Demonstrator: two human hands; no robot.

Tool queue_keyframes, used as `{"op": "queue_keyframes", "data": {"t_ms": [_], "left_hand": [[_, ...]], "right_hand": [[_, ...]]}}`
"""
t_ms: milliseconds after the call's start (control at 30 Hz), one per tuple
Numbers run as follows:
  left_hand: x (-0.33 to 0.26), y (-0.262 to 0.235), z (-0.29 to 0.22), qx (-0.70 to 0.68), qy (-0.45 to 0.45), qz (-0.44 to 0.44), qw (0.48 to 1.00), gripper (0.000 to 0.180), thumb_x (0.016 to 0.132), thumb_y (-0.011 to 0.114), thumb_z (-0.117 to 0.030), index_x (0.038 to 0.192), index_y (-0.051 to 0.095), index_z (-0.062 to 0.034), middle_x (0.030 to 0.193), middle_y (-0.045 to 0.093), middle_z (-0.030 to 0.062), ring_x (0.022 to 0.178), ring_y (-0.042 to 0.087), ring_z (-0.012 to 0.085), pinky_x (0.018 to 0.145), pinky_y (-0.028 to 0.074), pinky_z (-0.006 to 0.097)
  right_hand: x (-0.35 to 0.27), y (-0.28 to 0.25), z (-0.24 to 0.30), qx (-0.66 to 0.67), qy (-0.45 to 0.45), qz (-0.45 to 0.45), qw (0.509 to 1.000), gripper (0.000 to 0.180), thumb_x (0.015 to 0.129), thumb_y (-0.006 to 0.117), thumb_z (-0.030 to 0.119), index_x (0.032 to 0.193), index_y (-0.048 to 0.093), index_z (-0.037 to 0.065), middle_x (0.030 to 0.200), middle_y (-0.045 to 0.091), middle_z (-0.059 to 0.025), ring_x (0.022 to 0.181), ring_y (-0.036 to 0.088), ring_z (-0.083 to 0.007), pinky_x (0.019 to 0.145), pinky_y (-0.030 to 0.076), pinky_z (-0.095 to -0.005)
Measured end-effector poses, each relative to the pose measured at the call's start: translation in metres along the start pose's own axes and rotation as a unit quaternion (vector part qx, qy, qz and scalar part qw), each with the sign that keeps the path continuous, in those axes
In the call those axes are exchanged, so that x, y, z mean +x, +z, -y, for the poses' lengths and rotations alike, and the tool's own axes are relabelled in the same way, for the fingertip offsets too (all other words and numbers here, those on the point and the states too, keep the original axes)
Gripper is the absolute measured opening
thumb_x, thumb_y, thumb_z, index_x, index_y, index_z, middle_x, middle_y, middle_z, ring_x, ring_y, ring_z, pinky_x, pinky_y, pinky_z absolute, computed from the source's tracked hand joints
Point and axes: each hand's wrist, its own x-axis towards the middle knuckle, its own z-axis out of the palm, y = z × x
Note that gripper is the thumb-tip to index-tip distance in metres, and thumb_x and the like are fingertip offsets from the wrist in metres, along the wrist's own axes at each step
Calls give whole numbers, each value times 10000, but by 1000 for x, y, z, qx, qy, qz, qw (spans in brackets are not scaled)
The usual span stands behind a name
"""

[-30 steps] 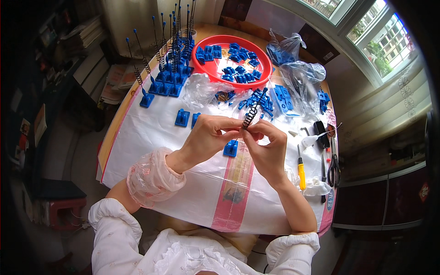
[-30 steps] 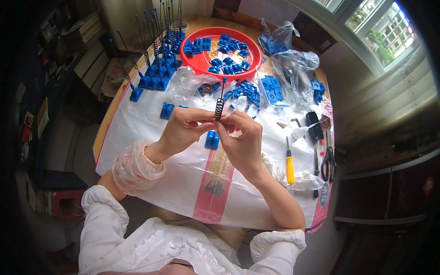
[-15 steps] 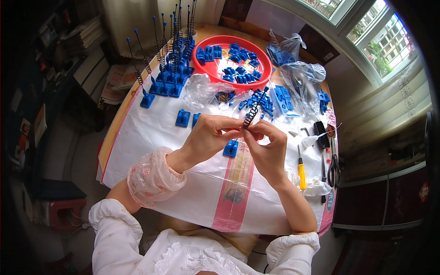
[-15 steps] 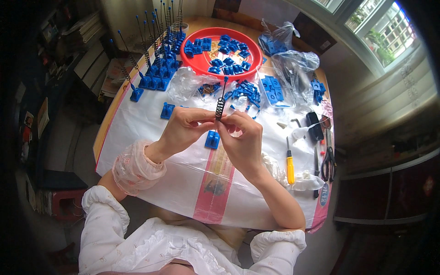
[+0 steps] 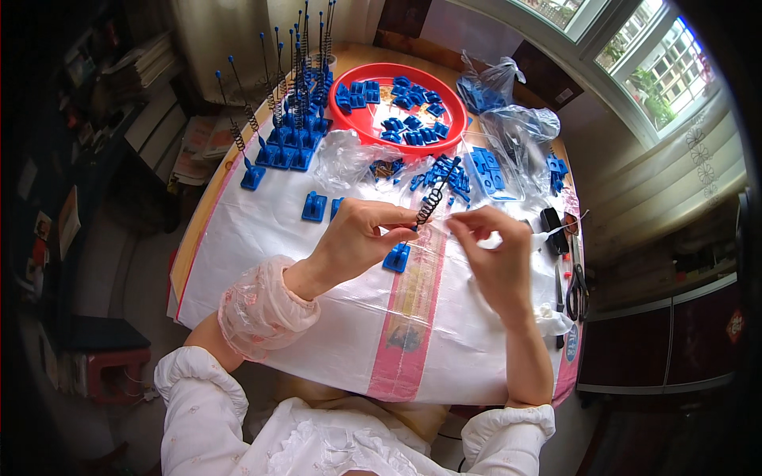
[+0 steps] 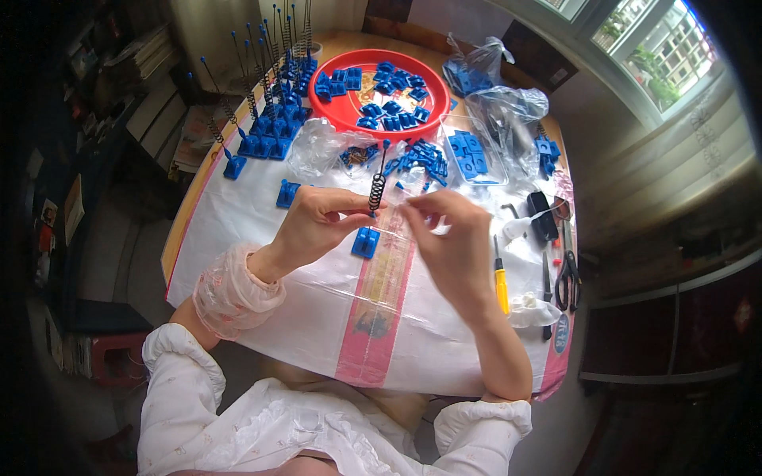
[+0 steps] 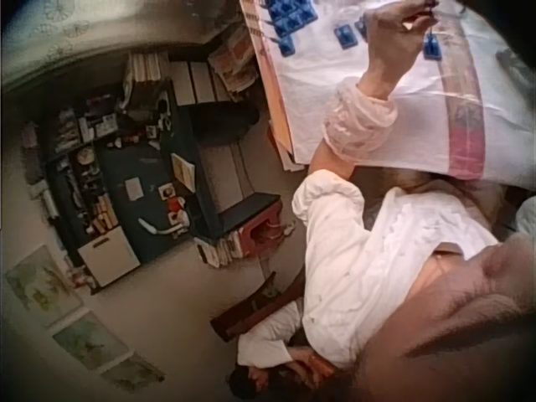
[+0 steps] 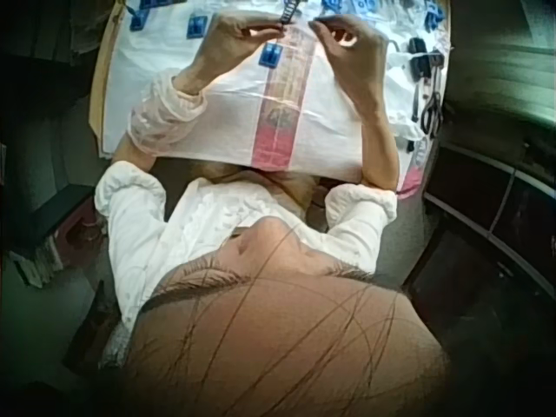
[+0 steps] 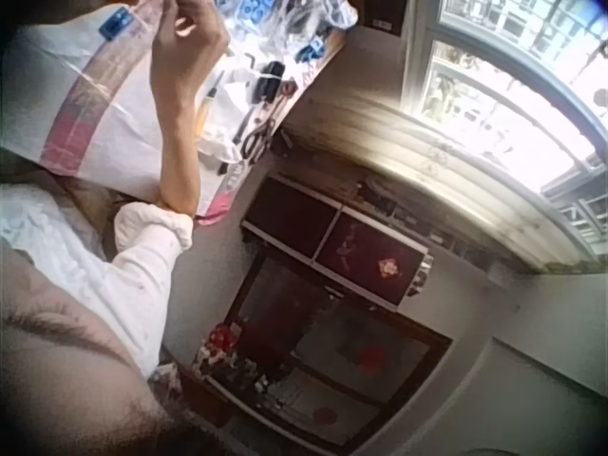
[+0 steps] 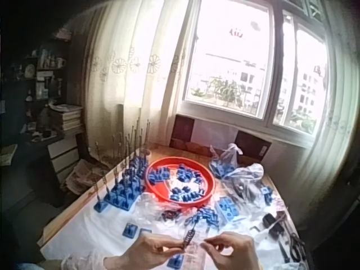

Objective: The person is manually assembling small blue plastic lighting fixture components with metallic internal parts.

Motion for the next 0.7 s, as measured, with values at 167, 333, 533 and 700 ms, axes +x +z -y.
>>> {"op": "queue_keyframes", "data": {"t_ms": [167,333,533,700], "left_hand": [[3,4,7,-19,22,-2,1000,256,857,788,32,1105,792,-33,1001,795,107,847,747,121,680,575,224],[1,2,9,-23,16,2,1000,253,857,777,56,1099,787,-19,1017,791,104,888,756,139,716,599,236],[3,2,4,-18,14,10,1000,256,852,785,56,1099,785,-12,1020,788,110,879,752,141,714,606,240],[2,1,4,-11,21,2,1000,249,854,786,53,1096,785,-8,1007,787,113,847,743,131,696,598,239]], "right_hand": [[10,-94,-2,20,53,-136,989,149,940,734,61,1072,777,8,853,756,-60,780,660,-68,712,514,-221],[-10,-127,-37,-7,105,-178,979,204,946,731,69,1131,696,-10,958,685,-38,866,629,-91,772,506,-233],[-74,-67,-130,63,182,-269,944,542,879,777,66,1304,442,33,1293,479,-97,1169,489,-176,913,448,-311],[-66,-47,-165,63,260,-262,927,633,905,759,128,1395,381,-5,1421,436,-166,1317,463,-260,1090,405,-384]]}}
